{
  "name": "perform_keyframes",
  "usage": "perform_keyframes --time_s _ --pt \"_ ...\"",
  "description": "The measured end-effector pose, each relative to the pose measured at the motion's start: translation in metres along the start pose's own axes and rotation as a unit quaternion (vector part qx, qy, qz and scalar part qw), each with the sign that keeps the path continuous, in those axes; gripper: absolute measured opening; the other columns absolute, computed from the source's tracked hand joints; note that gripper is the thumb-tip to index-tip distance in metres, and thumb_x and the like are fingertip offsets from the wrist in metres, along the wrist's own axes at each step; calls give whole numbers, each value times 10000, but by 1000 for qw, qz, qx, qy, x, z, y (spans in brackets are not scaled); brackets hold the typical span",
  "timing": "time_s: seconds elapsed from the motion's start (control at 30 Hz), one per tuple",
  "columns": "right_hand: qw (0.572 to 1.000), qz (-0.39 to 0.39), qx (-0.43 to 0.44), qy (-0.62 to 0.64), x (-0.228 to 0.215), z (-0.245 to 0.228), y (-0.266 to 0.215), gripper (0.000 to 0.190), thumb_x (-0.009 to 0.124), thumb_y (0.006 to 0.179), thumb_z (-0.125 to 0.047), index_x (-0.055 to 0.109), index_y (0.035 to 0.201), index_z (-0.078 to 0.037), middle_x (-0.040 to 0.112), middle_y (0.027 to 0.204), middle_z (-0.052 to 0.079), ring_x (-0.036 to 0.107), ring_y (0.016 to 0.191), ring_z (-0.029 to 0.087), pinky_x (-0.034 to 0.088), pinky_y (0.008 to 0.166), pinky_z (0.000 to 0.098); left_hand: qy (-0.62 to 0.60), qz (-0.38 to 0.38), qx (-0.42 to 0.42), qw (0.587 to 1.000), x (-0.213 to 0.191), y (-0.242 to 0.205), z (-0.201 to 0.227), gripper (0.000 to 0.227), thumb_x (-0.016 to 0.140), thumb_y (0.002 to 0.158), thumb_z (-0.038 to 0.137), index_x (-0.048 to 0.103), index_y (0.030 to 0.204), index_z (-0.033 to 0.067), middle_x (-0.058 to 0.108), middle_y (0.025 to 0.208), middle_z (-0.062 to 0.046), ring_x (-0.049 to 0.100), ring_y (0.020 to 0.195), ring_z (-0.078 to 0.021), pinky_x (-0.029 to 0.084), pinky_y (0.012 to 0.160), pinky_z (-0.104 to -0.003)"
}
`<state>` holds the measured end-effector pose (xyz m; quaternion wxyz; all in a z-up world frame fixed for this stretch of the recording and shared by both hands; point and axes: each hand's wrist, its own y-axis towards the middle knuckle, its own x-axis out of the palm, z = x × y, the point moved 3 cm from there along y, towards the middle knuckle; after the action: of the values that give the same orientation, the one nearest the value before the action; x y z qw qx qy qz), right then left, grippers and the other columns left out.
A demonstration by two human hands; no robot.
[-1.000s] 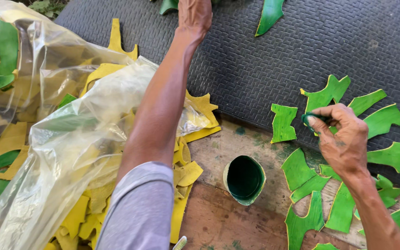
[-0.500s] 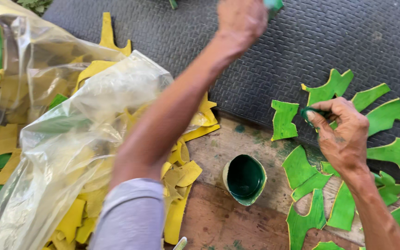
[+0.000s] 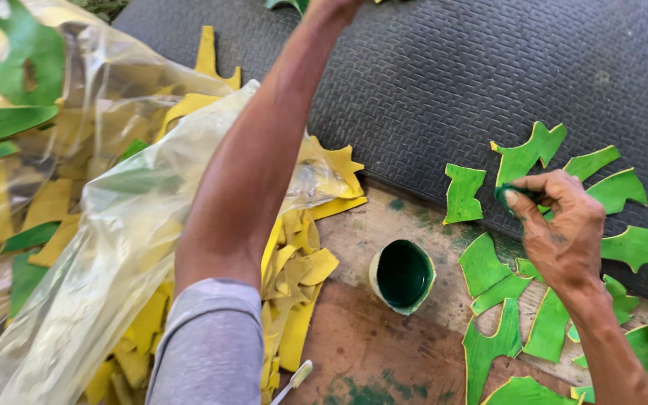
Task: The person paints yellow sponge pieces green using a sponge applicator dipped in paint. They repeatedly pick up a yellow piece, apply green paint to its surface, and place the painted piece on a black mat. The process is repeated for multiple pieces.
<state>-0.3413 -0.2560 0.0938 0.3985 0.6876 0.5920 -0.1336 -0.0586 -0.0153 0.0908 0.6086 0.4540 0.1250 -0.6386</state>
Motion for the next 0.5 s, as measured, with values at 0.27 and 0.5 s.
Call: perform_keyframes --time_s 0.27,0.5 --pt "992 -10 65 105 -12 -32 -55 105 676 1113 -91 652 1202 -39 657 982 53 607 822 117 472 726 274 10 86 29 996 -137 -123 29 104 685 829 216 687 922 169 708 762 -71 718 711 -314 555 625 -471" --pt "898 -15 59 436 85 -110 -165 125 666 1098 59 609 1206 33 679 1136 129 662 998 168 563 961 278 -57 111 197 972 -270 -394 108 286 551 827 -10 566 1113 3 609 944 -173 659 863 -357 549 737 -423"
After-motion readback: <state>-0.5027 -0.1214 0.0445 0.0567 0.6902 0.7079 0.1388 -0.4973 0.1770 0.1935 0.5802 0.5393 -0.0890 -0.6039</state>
